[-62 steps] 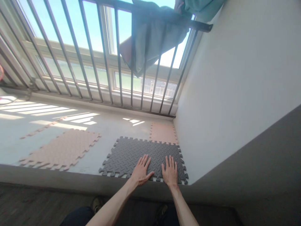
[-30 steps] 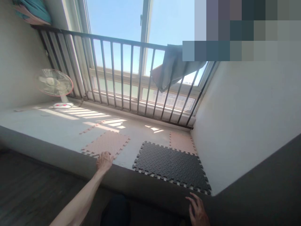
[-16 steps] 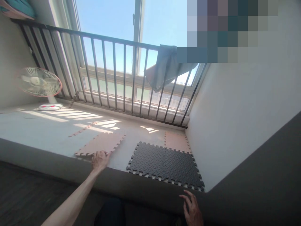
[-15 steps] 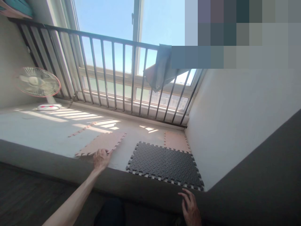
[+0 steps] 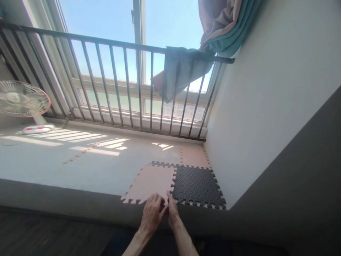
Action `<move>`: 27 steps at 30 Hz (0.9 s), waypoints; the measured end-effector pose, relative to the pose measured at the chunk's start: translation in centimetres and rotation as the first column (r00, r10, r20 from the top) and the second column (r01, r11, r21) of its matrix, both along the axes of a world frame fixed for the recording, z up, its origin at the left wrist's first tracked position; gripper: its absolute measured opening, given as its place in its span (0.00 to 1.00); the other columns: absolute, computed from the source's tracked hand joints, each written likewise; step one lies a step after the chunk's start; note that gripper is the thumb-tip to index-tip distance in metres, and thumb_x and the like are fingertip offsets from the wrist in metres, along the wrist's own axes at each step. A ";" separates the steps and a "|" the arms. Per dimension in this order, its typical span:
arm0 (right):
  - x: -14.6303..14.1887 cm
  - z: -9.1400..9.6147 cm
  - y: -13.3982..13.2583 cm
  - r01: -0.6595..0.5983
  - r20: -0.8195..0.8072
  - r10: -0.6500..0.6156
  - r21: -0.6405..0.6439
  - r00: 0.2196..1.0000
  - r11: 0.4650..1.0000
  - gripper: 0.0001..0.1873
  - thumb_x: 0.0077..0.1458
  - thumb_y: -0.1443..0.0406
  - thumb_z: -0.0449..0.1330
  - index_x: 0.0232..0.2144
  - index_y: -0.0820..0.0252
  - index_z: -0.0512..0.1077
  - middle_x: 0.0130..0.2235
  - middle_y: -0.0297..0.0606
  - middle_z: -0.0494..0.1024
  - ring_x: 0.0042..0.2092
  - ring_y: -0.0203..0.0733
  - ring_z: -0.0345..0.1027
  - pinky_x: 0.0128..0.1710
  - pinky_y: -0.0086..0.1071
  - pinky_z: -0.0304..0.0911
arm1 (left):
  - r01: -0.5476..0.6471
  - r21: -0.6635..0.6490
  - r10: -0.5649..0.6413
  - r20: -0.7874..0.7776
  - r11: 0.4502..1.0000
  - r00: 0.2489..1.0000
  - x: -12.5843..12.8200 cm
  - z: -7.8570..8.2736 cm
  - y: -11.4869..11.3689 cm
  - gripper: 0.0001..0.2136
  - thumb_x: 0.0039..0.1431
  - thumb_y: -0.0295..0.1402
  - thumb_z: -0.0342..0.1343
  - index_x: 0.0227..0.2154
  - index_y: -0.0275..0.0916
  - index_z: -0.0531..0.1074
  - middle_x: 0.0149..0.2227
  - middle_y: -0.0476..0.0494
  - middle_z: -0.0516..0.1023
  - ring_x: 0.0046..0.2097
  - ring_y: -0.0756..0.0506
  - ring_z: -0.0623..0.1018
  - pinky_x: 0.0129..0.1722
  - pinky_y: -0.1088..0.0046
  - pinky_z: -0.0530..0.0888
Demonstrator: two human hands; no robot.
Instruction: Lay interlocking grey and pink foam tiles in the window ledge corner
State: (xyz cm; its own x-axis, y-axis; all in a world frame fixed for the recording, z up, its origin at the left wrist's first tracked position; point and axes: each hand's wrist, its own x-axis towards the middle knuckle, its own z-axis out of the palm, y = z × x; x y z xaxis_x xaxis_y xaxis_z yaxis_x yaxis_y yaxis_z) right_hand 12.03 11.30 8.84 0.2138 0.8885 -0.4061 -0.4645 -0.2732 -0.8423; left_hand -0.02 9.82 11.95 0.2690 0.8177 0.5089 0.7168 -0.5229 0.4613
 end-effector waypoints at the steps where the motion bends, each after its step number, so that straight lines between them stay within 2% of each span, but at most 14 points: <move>1: 0.3 0.1 0.3 0.032 0.042 -0.032 0.001 0.999 0.999 0.32 0.40 0.41 0.72 0.40 0.56 0.76 0.35 0.38 0.83 0.38 0.48 0.79 0.32 0.36 0.75 | 0.011 0.008 -0.011 0.015 1.000 1.000 -0.1 -0.6 -0.2 0.07 0.69 0.38 0.58 0.44 0.44 0.77 0.44 0.40 0.78 0.47 0.38 0.78 0.48 0.58 0.76; 2: 0.9 0.2 0.5 0.044 0.080 -0.044 0.008 0.996 0.999 0.31 0.38 0.45 0.74 0.39 0.56 0.76 0.35 0.37 0.82 0.37 0.47 0.78 0.30 0.35 0.74 | -0.021 0.024 0.020 0.045 0.999 0.999 -0.7 -1.1 -0.1 0.11 0.69 0.38 0.58 0.50 0.44 0.76 0.50 0.38 0.78 0.52 0.36 0.77 0.52 0.55 0.76; 4: 2.5 1.0 0.9 0.030 0.109 -0.034 0.034 0.993 0.999 0.29 0.37 0.49 0.75 0.39 0.56 0.76 0.36 0.37 0.82 0.36 0.46 0.77 0.26 0.34 0.73 | -0.198 0.030 0.192 0.136 0.980 0.972 -2.6 -1.5 1.2 0.21 0.69 0.42 0.58 0.61 0.44 0.71 0.61 0.32 0.73 0.63 0.31 0.72 0.63 0.44 0.71; 6: 4.5 2.0 1.5 0.016 0.101 -0.023 0.066 0.995 0.998 0.28 0.39 0.49 0.75 0.40 0.56 0.76 0.37 0.37 0.82 0.35 0.44 0.77 0.25 0.33 0.74 | -0.384 -0.086 0.393 0.246 0.919 0.886 -5.1 -1.7 3.5 0.27 0.68 0.46 0.58 0.66 0.42 0.68 0.67 0.28 0.67 0.69 0.26 0.68 0.68 0.34 0.65; 7: 5.5 2.5 1.9 0.012 0.097 -0.020 0.083 0.995 0.996 0.28 0.40 0.49 0.75 0.41 0.57 0.76 0.37 0.37 0.82 0.35 0.44 0.77 0.26 0.33 0.74 | -0.402 -0.208 0.450 0.311 0.892 0.837 -6.3 -1.7 4.8 0.29 0.67 0.47 0.58 0.67 0.41 0.68 0.66 0.27 0.68 0.68 0.26 0.69 0.68 0.33 0.65; 8: 6.5 3.0 2.4 0.005 0.100 -0.015 0.100 0.995 0.995 0.29 0.40 0.49 0.74 0.41 0.57 0.76 0.37 0.36 0.82 0.35 0.44 0.77 0.26 0.33 0.75 | -0.342 -0.363 0.476 0.396 0.867 0.785 -7.3 -1.7 6.2 0.31 0.66 0.47 0.60 0.67 0.39 0.66 0.63 0.26 0.71 0.66 0.27 0.73 0.67 0.34 0.68; 10: 8.3 3.8 3.9 -0.018 0.125 0.003 0.120 0.992 0.993 0.28 0.41 0.49 0.74 0.40 0.57 0.75 0.35 0.36 0.81 0.35 0.44 0.77 0.28 0.34 0.76 | -0.022 -0.615 0.484 0.596 0.788 0.640 -8.6 -1.7 8.6 0.34 0.65 0.44 0.62 0.70 0.38 0.62 0.54 0.30 0.79 0.57 0.32 0.82 0.61 0.41 0.77; 12: 9.8 4.2 5.7 -0.049 0.163 0.030 0.116 0.986 0.992 0.26 0.42 0.49 0.73 0.39 0.57 0.75 0.35 0.36 0.81 0.36 0.44 0.77 0.29 0.35 0.78 | 0.295 -0.644 0.491 0.745 0.706 0.452 -8.7 -1.7 10.4 0.35 0.65 0.39 0.63 0.71 0.40 0.58 0.48 0.34 0.83 0.51 0.37 0.86 0.55 0.52 0.82; 13: 10.5 4.2 6.7 -0.067 0.182 0.046 0.107 0.982 0.992 0.25 0.43 0.49 0.73 0.38 0.57 0.74 0.35 0.36 0.81 0.36 0.44 0.77 0.30 0.35 0.78 | 0.374 -0.617 0.493 0.783 0.692 0.378 -8.4 -1.8 11.3 0.34 0.65 0.36 0.63 0.72 0.42 0.58 0.48 0.36 0.84 0.50 0.39 0.86 0.53 0.56 0.84; 15: 11.7 3.9 9.0 -0.092 0.224 0.070 0.091 0.972 0.992 0.23 0.45 0.51 0.72 0.40 0.57 0.74 0.36 0.37 0.82 0.35 0.43 0.78 0.28 0.34 0.77 | 0.408 -0.573 0.491 0.820 0.711 0.295 -7.4 -2.0 12.9 0.33 0.65 0.30 0.64 0.70 0.43 0.60 0.48 0.37 0.85 0.48 0.42 0.87 0.52 0.62 0.84; 18: 13.2 3.3 12.9 -0.102 0.317 0.070 0.085 0.946 0.991 0.26 0.49 0.54 0.72 0.47 0.56 0.73 0.38 0.36 0.82 0.32 0.39 0.77 0.25 0.30 0.73 | 0.356 -0.560 0.492 0.828 0.748 0.270 -5.6 -2.6 16.2 0.32 0.64 0.26 0.63 0.70 0.41 0.62 0.46 0.39 0.85 0.46 0.44 0.88 0.54 0.62 0.84; 23: 15.4 2.4 19.9 -0.109 0.474 0.049 0.099 0.879 0.989 0.35 0.52 0.58 0.70 0.61 0.57 0.68 0.50 0.41 0.81 0.34 0.35 0.78 0.30 0.29 0.75 | 0.267 -0.561 0.470 0.817 0.784 0.335 -3.5 -3.7 23.8 0.35 0.64 0.25 0.61 0.72 0.39 0.57 0.45 0.39 0.85 0.45 0.44 0.88 0.54 0.57 0.84; 25: 16.2 1.9 22.1 -0.120 0.541 0.051 0.092 0.839 0.989 0.37 0.55 0.59 0.68 0.64 0.58 0.65 0.55 0.46 0.80 0.36 0.36 0.79 0.33 0.30 0.76 | 0.224 -0.564 0.445 0.793 0.795 0.416 -3.1 -4.0 26.8 0.35 0.64 0.26 0.61 0.72 0.37 0.57 0.46 0.37 0.85 0.45 0.43 0.87 0.53 0.56 0.84; 27: 16.9 1.2 23.6 -0.123 0.616 0.051 0.076 0.786 0.989 0.37 0.58 0.60 0.67 0.67 0.60 0.63 0.57 0.48 0.80 0.39 0.37 0.80 0.37 0.33 0.77 | 0.131 -0.570 0.415 0.718 0.811 0.558 -2.9 -4.4 29.3 0.33 0.64 0.29 0.61 0.71 0.36 0.61 0.49 0.35 0.85 0.48 0.42 0.87 0.55 0.56 0.82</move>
State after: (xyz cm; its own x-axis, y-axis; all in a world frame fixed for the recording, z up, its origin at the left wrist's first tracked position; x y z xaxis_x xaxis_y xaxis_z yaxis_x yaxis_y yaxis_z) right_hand 28.89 34.92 10.08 0.3043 0.9451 -0.1190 0.1785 -0.1792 -0.9675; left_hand -2.91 39.08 7.58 -0.1592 0.9847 -0.0703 -0.0462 0.0637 0.9969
